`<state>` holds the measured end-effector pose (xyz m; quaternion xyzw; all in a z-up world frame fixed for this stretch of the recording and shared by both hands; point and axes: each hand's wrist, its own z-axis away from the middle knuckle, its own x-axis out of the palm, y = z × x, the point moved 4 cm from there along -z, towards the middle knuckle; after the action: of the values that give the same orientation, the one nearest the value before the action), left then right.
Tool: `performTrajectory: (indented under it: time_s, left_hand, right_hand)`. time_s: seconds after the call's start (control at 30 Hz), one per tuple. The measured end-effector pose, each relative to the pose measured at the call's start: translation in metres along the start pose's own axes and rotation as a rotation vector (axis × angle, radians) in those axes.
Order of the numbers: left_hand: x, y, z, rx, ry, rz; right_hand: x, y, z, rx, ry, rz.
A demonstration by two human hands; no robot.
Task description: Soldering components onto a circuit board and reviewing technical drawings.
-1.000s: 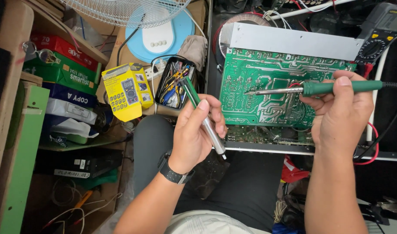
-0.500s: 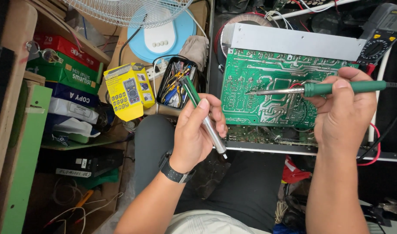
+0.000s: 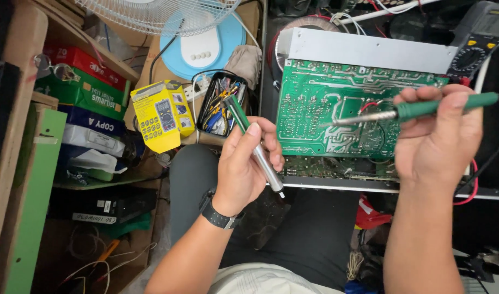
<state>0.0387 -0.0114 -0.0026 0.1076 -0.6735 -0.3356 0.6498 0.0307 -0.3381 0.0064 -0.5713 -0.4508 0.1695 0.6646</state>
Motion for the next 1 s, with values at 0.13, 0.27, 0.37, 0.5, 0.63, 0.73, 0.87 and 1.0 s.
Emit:
performTrajectory:
  time_s: [0.13,0.27,0.37,0.5,0.63,0.73,0.87,1.0]
  left_hand:
    - [-0.001,0.001,0.000,0.009,0.016,-0.010]
    - [-0.001,0.001,0.000,0.021,0.013,-0.013]
    - [0.000,0.002,0.000,0.017,0.016,-0.018]
    - [-0.001,0.003,0.000,0.010,0.032,-0.038]
    - [-0.003,0.002,-0.001,0.015,0.033,-0.042]
    - [-0.004,0.001,-0.001,0.020,0.023,-0.032]
    - [-0.004,0.000,-0.002,0.023,0.023,-0.024]
    - [-0.004,0.001,-0.002,0.032,0.016,-0.031]
  right_hand:
    - [0.011,-0.012,-0.003,0.022,-0.112,0.027]
    - [0.021,-0.031,-0.013,-0.100,-0.213,0.263]
    - [0.025,-0.022,-0.028,-0.064,-0.196,0.284]
    - [0.038,-0.018,-0.031,-0.089,-0.277,0.389]
    - [0.042,-0.011,-0.038,-0.127,-0.280,0.423]
    - [0.040,-0.008,-0.041,-0.129,-0.285,0.432]
    - [0.038,-0.005,-0.043,-0.124,-0.298,0.423]
    - [0.042,-0.006,-0.042,-0.099,-0.289,0.424]
